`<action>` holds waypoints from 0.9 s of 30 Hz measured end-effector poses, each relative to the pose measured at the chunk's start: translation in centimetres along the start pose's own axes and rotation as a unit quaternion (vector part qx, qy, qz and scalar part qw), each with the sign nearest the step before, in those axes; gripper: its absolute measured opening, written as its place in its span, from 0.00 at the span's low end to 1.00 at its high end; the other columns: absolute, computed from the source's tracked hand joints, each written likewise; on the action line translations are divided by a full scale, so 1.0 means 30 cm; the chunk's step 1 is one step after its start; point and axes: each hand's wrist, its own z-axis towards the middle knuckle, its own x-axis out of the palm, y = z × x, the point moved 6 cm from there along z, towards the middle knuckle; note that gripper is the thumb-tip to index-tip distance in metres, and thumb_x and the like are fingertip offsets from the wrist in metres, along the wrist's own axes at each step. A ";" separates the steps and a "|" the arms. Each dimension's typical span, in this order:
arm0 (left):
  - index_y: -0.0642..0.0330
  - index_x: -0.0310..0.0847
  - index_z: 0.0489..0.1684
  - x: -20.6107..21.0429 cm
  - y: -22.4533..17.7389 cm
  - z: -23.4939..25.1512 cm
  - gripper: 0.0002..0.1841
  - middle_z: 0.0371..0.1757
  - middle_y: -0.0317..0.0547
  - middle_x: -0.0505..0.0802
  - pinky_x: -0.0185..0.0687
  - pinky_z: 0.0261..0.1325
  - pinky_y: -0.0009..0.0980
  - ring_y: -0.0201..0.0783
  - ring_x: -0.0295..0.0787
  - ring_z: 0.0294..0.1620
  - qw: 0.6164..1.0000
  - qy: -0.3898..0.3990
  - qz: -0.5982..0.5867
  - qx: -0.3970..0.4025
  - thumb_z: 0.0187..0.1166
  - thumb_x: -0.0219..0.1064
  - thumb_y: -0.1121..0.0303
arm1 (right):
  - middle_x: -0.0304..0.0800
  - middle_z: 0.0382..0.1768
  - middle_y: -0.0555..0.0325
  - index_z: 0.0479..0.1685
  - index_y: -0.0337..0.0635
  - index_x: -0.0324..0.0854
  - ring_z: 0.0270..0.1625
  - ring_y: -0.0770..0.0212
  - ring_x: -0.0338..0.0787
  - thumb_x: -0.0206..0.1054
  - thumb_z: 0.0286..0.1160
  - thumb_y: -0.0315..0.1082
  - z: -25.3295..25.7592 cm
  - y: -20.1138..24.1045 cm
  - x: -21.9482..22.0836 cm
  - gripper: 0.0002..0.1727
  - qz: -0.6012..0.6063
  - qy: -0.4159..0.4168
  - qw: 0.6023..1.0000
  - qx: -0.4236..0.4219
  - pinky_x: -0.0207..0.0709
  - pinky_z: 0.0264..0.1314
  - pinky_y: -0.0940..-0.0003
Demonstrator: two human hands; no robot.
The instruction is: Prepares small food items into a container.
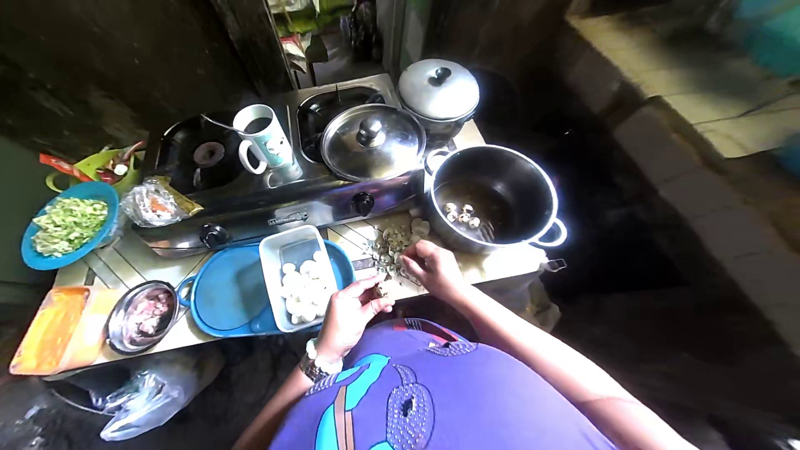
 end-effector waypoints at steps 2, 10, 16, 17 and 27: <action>0.77 0.73 0.67 0.000 0.005 0.001 0.25 0.49 0.47 0.94 0.95 0.51 0.35 0.37 0.96 0.42 1.000 -0.006 -0.010 -0.002 0.68 0.71 0.87 | 0.93 0.51 0.39 0.56 0.30 0.88 0.53 0.49 0.94 0.59 0.82 0.28 0.021 -0.073 0.003 0.15 -0.043 0.025 0.998 0.045 0.85 0.61 0.58; 0.74 0.77 0.55 -0.009 0.001 0.003 0.20 0.53 0.47 0.93 0.93 0.54 0.34 0.36 0.94 0.46 0.997 -0.063 0.016 0.035 0.63 0.72 0.89 | 0.94 0.40 0.53 0.45 0.34 0.90 0.40 0.73 0.90 0.68 0.80 0.40 -0.016 0.078 0.009 0.15 0.097 0.063 0.993 0.012 0.83 0.49 0.78; 0.74 0.77 0.50 0.003 -0.014 -0.006 0.21 0.54 0.46 0.92 0.94 0.55 0.32 0.34 0.94 0.48 0.989 -0.103 0.032 0.098 0.57 0.75 0.91 | 0.93 0.34 0.60 0.39 0.35 0.91 0.34 0.81 0.86 0.68 0.77 0.35 -0.064 0.125 0.042 0.11 0.159 0.025 0.986 0.052 0.80 0.42 0.85; 0.74 0.78 0.49 0.005 -0.012 -0.008 0.20 0.54 0.46 0.92 0.94 0.55 0.32 0.33 0.94 0.48 0.989 -0.106 0.029 0.104 0.57 0.75 0.91 | 0.93 0.33 0.59 0.38 0.35 0.91 0.33 0.82 0.86 0.67 0.76 0.34 -0.069 0.127 0.043 0.11 0.154 0.007 0.987 0.044 0.79 0.41 0.85; 0.68 0.80 0.56 0.010 0.011 0.003 0.18 0.52 0.45 0.95 0.93 0.55 0.35 0.38 0.95 0.48 0.991 -0.063 -0.109 0.042 0.67 0.69 0.89 | 0.93 0.35 0.48 0.41 0.31 0.91 0.36 0.66 0.90 0.64 0.77 0.32 -0.030 0.055 0.026 0.13 0.025 -0.027 0.998 0.055 0.81 0.44 0.74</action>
